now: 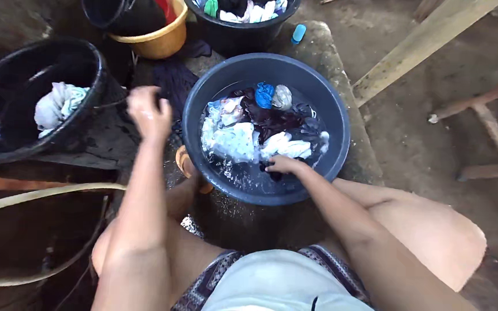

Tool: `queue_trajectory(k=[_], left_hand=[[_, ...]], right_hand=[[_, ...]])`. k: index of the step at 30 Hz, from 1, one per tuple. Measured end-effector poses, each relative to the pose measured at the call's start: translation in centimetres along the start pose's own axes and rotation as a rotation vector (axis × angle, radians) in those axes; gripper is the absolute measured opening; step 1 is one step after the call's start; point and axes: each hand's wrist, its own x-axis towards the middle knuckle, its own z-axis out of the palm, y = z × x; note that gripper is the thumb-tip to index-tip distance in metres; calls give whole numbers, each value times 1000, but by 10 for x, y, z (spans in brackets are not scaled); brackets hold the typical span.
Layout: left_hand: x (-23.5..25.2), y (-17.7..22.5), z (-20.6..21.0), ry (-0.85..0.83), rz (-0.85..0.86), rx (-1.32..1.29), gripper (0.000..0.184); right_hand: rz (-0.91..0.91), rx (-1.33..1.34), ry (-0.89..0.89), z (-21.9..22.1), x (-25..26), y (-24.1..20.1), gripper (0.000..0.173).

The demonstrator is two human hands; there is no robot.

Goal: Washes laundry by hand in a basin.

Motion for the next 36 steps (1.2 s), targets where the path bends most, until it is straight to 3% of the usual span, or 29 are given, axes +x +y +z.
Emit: queue_trajectory(k=[3, 5, 9, 12, 15, 18, 21, 24, 29, 32, 36], left_hand=[[-11, 35, 86, -676, 88, -111, 41], [-32, 43, 141, -957, 75, -91, 40], [-75, 48, 209, -1186, -64, 272, 43], [-100, 61, 223, -1245, -198, 400, 40], [-113, 79, 226, -1315, -159, 410, 39], [-120, 83, 239, -1491, -79, 274, 45], [-124, 83, 253, -1656, 35, 167, 51], [-127, 78, 258, -1633, 51, 230, 49], [-121, 68, 253, -1456, -1, 74, 36], [-118, 69, 252, -1235, -213, -92, 38], [-129, 80, 239, -1032, -542, -405, 32]], right_hand=[[-132, 82, 110, -26, -25, -9, 48], [-149, 137, 128, -37, -43, -18, 61], [-124, 301, 122, -27, -45, -19, 85], [-94, 438, 75, 4, -12, -3, 86], [23, 406, 83, 39, 35, 18, 80], [190, 314, 86, 73, 68, 29, 80], [196, 227, -45, 84, 72, 20, 78], [176, 137, -184, 83, 73, 36, 75], [419, 174, -148, 66, 53, 52, 61], [284, 150, -154, 61, 43, 40, 68], [-53, 235, -72, 41, 16, -2, 58]])
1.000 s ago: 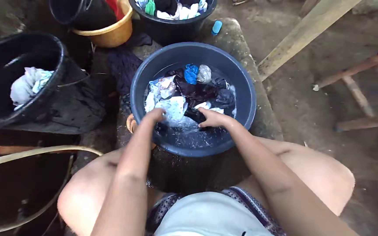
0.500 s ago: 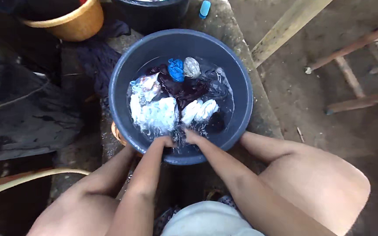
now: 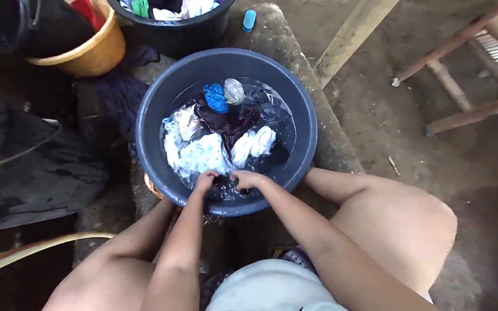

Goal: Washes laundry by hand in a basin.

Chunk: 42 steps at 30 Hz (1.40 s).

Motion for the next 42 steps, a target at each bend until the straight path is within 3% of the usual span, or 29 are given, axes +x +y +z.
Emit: queue_trajectory(k=[3, 6, 9, 11, 16, 18, 20, 23, 27, 32, 36, 38, 42], left_hand=[[-20, 1, 14, 20, -78, -225, 35], [-40, 9, 20, 45, -144, -587, 50], [-52, 22, 16, 41, -187, -957, 56], [-58, 25, 13, 47, -132, -1023, 54], [-60, 18, -2, -6, 31, -614, 24], [-53, 15, -2, -30, 52, -456, 34], [-44, 18, 3, -69, 48, -205, 47], [-29, 33, 21, -227, 76, 329, 52], [3, 29, 50, -366, 115, 756, 43], [19, 17, 41, -194, -147, 766, 52], [5, 18, 31, -242, -137, 862, 47], [-5, 17, 20, -178, -79, 695, 48], [-33, 35, -14, 120, 54, 213, 43]], right_hand=[[-220, 41, -13, -19, -33, -42, 45], [-363, 159, 24, -39, -71, -71, 38], [-450, 354, 93, -38, -69, -57, 37], [-395, 455, 160, -33, -54, -33, 39], [-5, 473, 385, -40, -9, 67, 43], [223, 429, 639, -56, 0, 110, 49], [416, 375, 777, -71, -1, 138, 62], [521, 260, 689, -78, 10, 158, 84], [636, 212, 582, -63, 28, 136, 73], [614, 177, 293, -13, 26, 87, 67], [379, -28, 2, 16, 30, 55, 56], [239, 38, 20, 19, 44, 61, 59], [186, 226, 209, -33, 0, 26, 63]])
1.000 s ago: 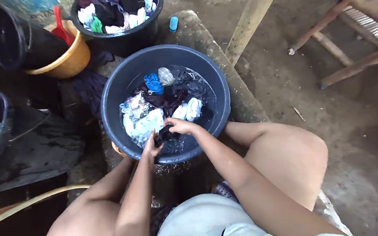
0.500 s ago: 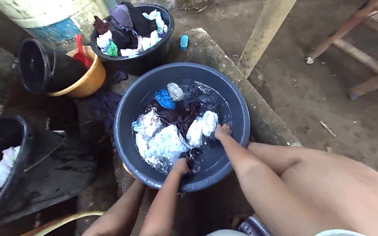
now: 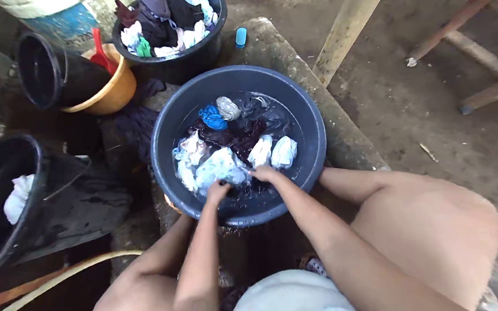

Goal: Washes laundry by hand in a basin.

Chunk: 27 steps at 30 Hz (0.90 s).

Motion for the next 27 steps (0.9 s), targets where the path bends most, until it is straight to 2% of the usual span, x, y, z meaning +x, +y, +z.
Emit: queue_trajectory(k=[5, 9, 12, 15, 18, 21, 24, 26, 27], left_hand=[[-42, 29, -65, 126, 181, -129, 32], [-78, 58, -89, 234, 330, -158, 25], [-88, 66, -89, 306, 363, -142, 27], [-71, 57, -78, 316, 318, -175, 39], [-40, 32, -58, 200, 238, -277, 39], [-17, 11, -36, 36, 98, -508, 35], [-5, 2, -13, -64, 6, -647, 33], [-8, 6, 5, -163, -24, -705, 43], [-12, 11, 13, -223, -21, -760, 55]], right_hand=[[-274, 10, 220, -61, -53, -33, 53], [-449, 49, 278, -96, -91, -53, 47], [-462, 89, 238, -101, -93, -51, 46], [-392, 133, 179, -83, -86, -48, 41], [-334, 193, 130, -53, -61, -46, 39], [-302, 246, 123, -37, -37, -44, 40], [-301, 522, 166, -31, -25, -48, 38], [-330, 754, 188, -23, -29, -58, 38], [-347, 857, 210, -18, -32, -63, 38]])
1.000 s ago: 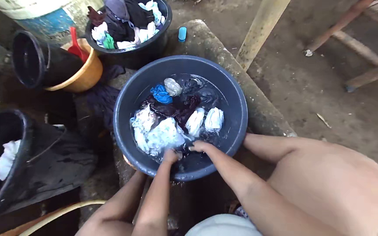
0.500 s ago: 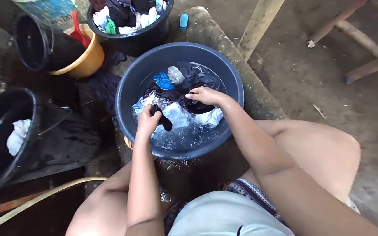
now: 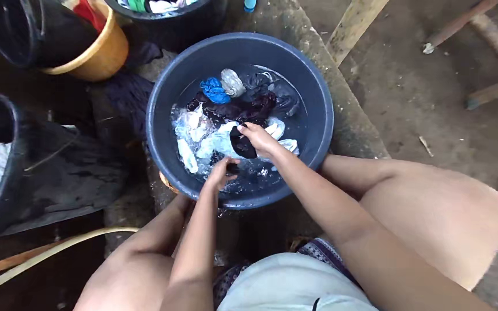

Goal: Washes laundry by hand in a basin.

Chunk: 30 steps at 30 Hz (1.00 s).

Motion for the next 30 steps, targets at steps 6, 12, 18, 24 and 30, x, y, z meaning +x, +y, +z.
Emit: queue_trajectory(k=[6, 12, 18, 24, 30], left_hand=[[-3, 0, 34, -177, 182, -652, 83], [-1, 9, 1, 49, 168, -137, 39], [16, 7, -34, 375, 144, -167, 38], [47, -14, -37, 319, 126, 613, 39], [52, -28, -6, -145, -300, 1427, 45]], right_hand=[[-78, 425, 65, 21, -7, 23, 42], [-8, 310, 245, -9, 9, 48, 50], [239, 100, 143, -35, 11, 96, 63], [311, -1004, -533, -8, 18, 161, 70], [395, -1216, -720, -17, 29, 166, 53]])
